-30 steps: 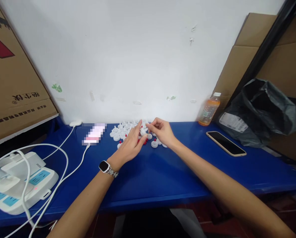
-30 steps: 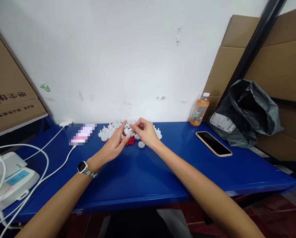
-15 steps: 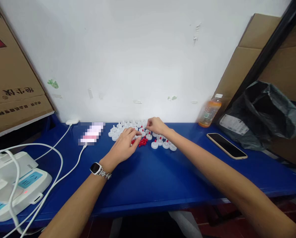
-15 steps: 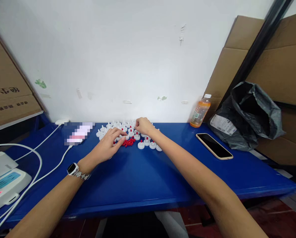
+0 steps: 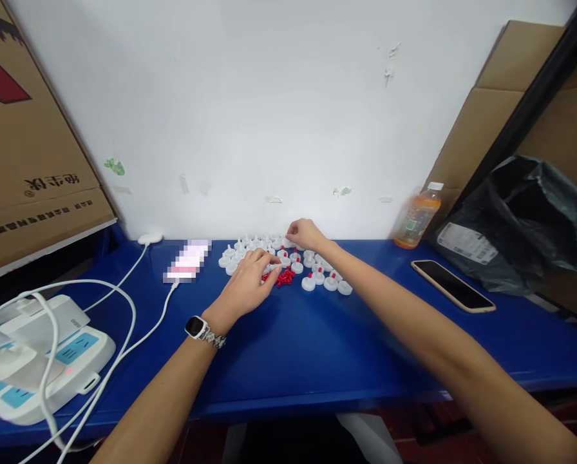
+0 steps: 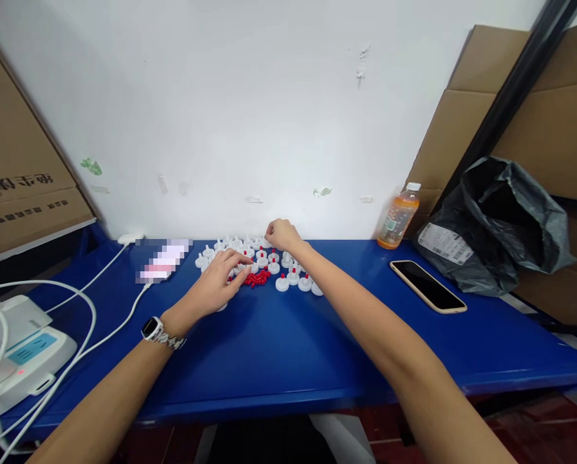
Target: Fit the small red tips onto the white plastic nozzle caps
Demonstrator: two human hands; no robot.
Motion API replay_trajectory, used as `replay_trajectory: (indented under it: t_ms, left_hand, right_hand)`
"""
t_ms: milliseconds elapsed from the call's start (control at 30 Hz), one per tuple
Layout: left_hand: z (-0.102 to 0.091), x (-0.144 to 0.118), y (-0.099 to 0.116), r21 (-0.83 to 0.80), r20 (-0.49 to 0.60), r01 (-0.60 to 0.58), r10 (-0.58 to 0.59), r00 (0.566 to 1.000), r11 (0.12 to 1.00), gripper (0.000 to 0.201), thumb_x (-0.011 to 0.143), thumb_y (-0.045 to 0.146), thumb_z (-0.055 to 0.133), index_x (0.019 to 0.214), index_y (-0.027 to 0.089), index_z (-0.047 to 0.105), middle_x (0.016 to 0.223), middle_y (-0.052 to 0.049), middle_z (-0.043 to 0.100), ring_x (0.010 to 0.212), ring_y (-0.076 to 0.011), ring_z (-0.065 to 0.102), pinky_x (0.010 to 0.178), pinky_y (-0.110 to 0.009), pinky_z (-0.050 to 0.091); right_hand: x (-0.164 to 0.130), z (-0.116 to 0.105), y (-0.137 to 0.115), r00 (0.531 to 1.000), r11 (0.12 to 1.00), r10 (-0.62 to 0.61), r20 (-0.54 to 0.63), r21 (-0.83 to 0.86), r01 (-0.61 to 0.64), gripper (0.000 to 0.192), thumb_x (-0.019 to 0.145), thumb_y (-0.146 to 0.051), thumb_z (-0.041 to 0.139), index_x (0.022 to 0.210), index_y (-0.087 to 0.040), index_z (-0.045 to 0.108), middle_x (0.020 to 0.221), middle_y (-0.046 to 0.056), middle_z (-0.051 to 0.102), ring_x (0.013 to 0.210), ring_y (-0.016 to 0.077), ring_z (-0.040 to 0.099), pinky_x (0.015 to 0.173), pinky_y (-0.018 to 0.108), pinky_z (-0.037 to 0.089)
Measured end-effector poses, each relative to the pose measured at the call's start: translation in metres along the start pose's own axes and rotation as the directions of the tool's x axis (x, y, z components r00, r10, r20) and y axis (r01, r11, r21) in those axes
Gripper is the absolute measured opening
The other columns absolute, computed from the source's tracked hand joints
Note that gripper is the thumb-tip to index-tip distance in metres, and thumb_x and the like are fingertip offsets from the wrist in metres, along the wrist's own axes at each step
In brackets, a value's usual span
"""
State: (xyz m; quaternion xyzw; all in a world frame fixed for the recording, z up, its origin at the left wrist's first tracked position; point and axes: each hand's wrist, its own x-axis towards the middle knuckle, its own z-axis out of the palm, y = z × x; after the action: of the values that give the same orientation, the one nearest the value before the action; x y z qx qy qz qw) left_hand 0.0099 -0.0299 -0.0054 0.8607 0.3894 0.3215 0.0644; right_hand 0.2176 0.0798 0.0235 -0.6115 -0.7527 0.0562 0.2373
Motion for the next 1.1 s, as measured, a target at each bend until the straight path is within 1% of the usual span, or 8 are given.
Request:
replay_trajectory:
  t_ms: [133, 233, 333, 433, 533, 700, 900, 1100]
  left_hand:
    - [-0.001, -0.001, 0.006, 0.016, -0.071, 0.001, 0.000, 0.997, 1.000, 0.032, 0.099, 0.038, 0.047, 0.125, 0.021, 0.054, 0.122, -0.009, 0.055, 0.118, -0.0255, 0.050, 0.103, -0.044, 0.043]
    - [-0.001, -0.001, 0.010, 0.027, -0.102, -0.012, 0.015, 0.995, 1.000, 0.044, 0.096, 0.041, 0.052, 0.135, 0.020, 0.046, 0.129, -0.010, 0.053, 0.121, -0.0267, 0.049, 0.105, -0.044, 0.042]
    - [0.002, -0.001, 0.010, 0.022, -0.022, -0.010, 0.010, 1.000, 1.000, 0.041, 0.097, 0.044, 0.050, 0.131, 0.022, 0.050, 0.123, -0.010, 0.059, 0.114, -0.0274, 0.053, 0.100, -0.046, 0.045]
    - [0.003, -0.001, 0.005, 0.015, 0.068, 0.006, -0.007, 0.998, 1.000, 0.037, 0.100, 0.045, 0.042, 0.125, 0.022, 0.055, 0.112, -0.010, 0.063, 0.105, -0.0273, 0.057, 0.094, -0.047, 0.047]
    - [0.003, 0.000, -0.001, 0.023, 0.057, 0.002, -0.003, 0.998, 1.000, 0.038, 0.101, 0.043, 0.039, 0.124, 0.018, 0.056, 0.114, -0.012, 0.063, 0.110, -0.0286, 0.055, 0.097, -0.047, 0.046]
    - [0.002, 0.001, -0.005, 0.046, 0.053, 0.009, -0.011, 0.999, 0.999, 0.039, 0.100, 0.042, 0.040, 0.125, 0.016, 0.055, 0.114, -0.013, 0.063, 0.109, -0.0291, 0.054, 0.097, -0.048, 0.046]
    - [0.003, 0.001, -0.004, 0.059, 0.074, -0.016, 0.011, 0.997, 0.998, 0.039, 0.100, 0.041, 0.039, 0.125, 0.016, 0.055, 0.119, -0.013, 0.063, 0.112, -0.0288, 0.053, 0.099, -0.048, 0.045]
    - [0.003, 0.000, -0.004, 0.036, 0.045, 0.005, -0.007, 0.999, 0.999, 0.040, 0.100, 0.044, 0.040, 0.126, 0.017, 0.055, 0.118, -0.013, 0.063, 0.113, -0.0291, 0.054, 0.099, -0.049, 0.046]
  right_hand:
    - [-0.036, -0.020, -0.009, 0.988, 0.953, -0.060, -0.146, 0.286, 0.100, 0.011, 0.082, -0.024, 0.064, 0.083, -0.015, 0.071, 0.079, 0.006, 0.074, 0.073, 0.0163, 0.066, 0.068, 0.026, 0.047]
    - [-0.071, -0.023, -0.022, 0.982, 0.818, -0.157, -0.105, 0.544, 0.189, 0.016, 0.083, -0.032, 0.066, 0.083, -0.016, 0.070, 0.076, 0.005, 0.073, 0.069, 0.0153, 0.064, 0.065, 0.027, 0.047]
    - [-0.097, -0.017, -0.032, 0.977, 0.735, -0.205, -0.064, 0.649, 0.196, 0.023, 0.085, -0.039, 0.065, 0.084, -0.016, 0.070, 0.077, 0.004, 0.073, 0.067, 0.0143, 0.062, 0.063, 0.026, 0.045]
    - [-0.113, -0.012, -0.032, 0.976, 0.811, -0.199, -0.084, 0.545, 0.212, 0.025, 0.091, -0.039, 0.058, 0.087, -0.017, 0.069, 0.079, 0.003, 0.071, 0.068, 0.0143, 0.059, 0.067, 0.028, 0.043]
    - [-0.122, -0.012, -0.027, 0.943, 0.927, -0.314, -0.110, 0.180, 0.330, 0.018, 0.092, -0.031, 0.057, 0.090, -0.018, 0.068, 0.083, 0.004, 0.070, 0.080, 0.0179, 0.058, 0.080, 0.034, 0.039]
    - [-0.124, -0.009, -0.024, 0.894, 0.852, -0.443, 0.063, -0.283, 0.442, 0.017, 0.091, -0.032, 0.061, 0.092, -0.018, 0.068, 0.090, 0.008, 0.066, 0.094, 0.0248, 0.053, 0.085, 0.040, 0.031]
    - [-0.120, 0.001, -0.024, 0.901, 0.834, -0.409, 0.144, -0.343, 0.433, 0.016, 0.094, -0.028, 0.057, 0.092, -0.016, 0.067, 0.095, 0.011, 0.066, 0.098, 0.0257, 0.052, 0.085, 0.040, 0.029]
    - [-0.120, 0.001, -0.019, 0.903, 0.880, -0.427, 0.049, -0.208, 0.427, 0.014, 0.093, -0.023, 0.054, 0.088, -0.016, 0.065, 0.091, 0.009, 0.068, 0.095, 0.0243, 0.055, 0.087, 0.041, 0.031]
